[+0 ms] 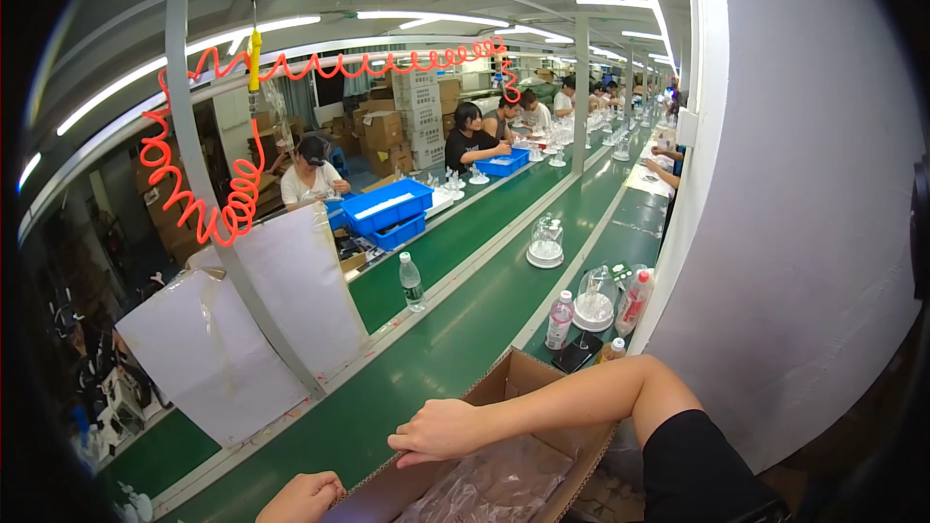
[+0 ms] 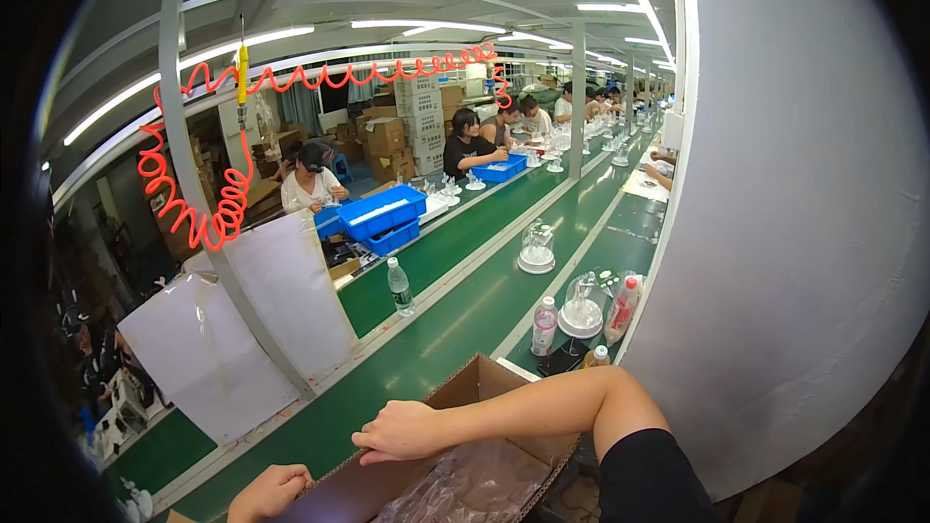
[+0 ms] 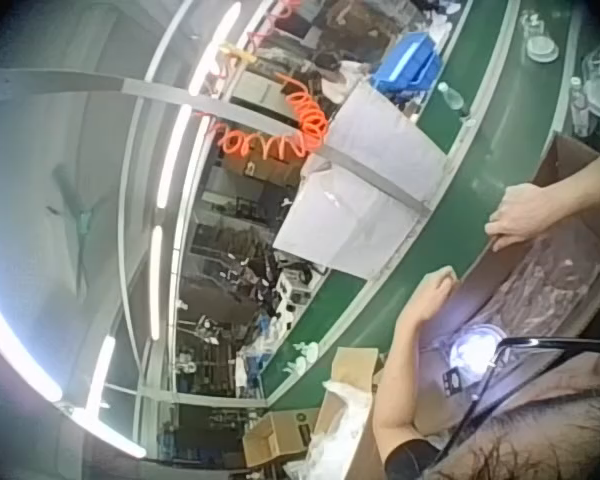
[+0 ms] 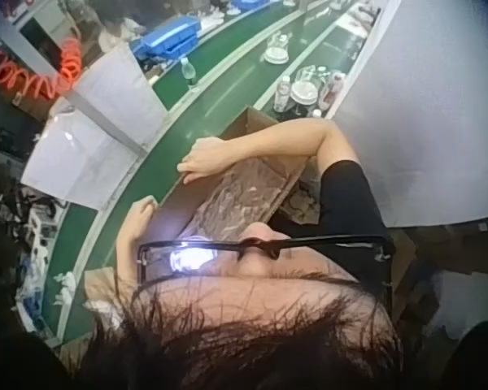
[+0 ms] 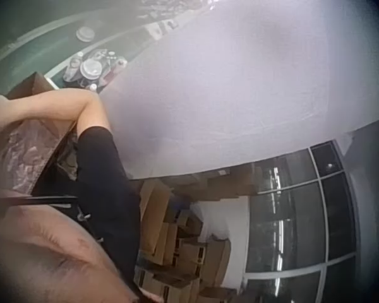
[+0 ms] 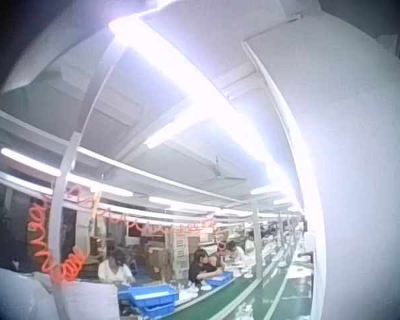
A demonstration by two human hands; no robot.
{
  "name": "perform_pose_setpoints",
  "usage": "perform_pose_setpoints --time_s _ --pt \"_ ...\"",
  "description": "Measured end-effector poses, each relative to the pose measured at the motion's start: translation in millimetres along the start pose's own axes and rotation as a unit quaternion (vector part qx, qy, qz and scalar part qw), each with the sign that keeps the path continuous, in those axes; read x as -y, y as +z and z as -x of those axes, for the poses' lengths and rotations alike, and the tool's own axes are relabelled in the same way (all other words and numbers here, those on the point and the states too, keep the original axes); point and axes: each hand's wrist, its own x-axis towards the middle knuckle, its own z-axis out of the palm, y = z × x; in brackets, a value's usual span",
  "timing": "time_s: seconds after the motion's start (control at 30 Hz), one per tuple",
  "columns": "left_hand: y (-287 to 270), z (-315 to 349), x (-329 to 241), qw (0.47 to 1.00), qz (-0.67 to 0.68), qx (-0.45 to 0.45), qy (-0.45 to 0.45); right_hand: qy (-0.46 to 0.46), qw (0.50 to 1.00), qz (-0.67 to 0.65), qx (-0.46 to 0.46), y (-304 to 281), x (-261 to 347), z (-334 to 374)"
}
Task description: Packaging decorative lamps into a large cardboard box on a factory assembly line.
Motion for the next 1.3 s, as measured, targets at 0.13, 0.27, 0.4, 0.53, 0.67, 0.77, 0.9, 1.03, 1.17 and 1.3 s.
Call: perform_pose_setpoints --time_s 0.13,0.27,0.4,0.53,0.67,0.77,0.9,1.03,1.17,1.3 --pt "0.3 -2.1 3.6 1.000 -0.001 -0.001 -0.009 0.008 1.000 -0.005 0.009 1.4 -1.3 -1.0" --pt "-0.4 -0.8 1.1 1.000 0.004 -0.008 0.000 0.010 1.000 -0.003 0.015 0.0 -0.4 -2.1" --pt "-1.1 -2.2 -1.0 1.000 0.005 -0.005 -0.009 0.013 1.000 -0.003 0.016 0.3 -1.6 -1.7" --pt "-2.0 -4.7 8.5 0.998 -0.005 0.015 -0.057 0.004 1.000 0.002 0.006 1.2 -1.4 -0.8" --pt "-0.1 -5.0 16.1 0.995 -0.027 0.023 -0.088 0.003 1.000 0.002 0.005 0.9 -0.7 -0.4" --pt "-0.7 -5.7 14.8 0.994 -0.023 0.025 -0.101 0.002 1.000 0.000 0.005 1.1 -0.7 -0.4" --pt "-1.9 -3.3 9.7 1.000 -0.008 0.013 -0.013 -0.002 1.000 0.003 -0.008 6.1 -3.5 0.7" --pt "-2.4 -4.4 4.9 0.994 -0.019 0.031 -0.105 -0.006 1.000 0.001 -0.014 7.2 -3.8 0.2" --pt "-2.3 -4.2 3.2 0.994 -0.021 0.030 -0.101 -0.008 1.000 -0.003 -0.011 6.3 -3.7 0.0" --pt "-1.3 -6.2 18.4 0.993 -0.027 0.031 -0.108 -0.001 1.000 -0.005 -0.004 3.6 -1.5 0.0"
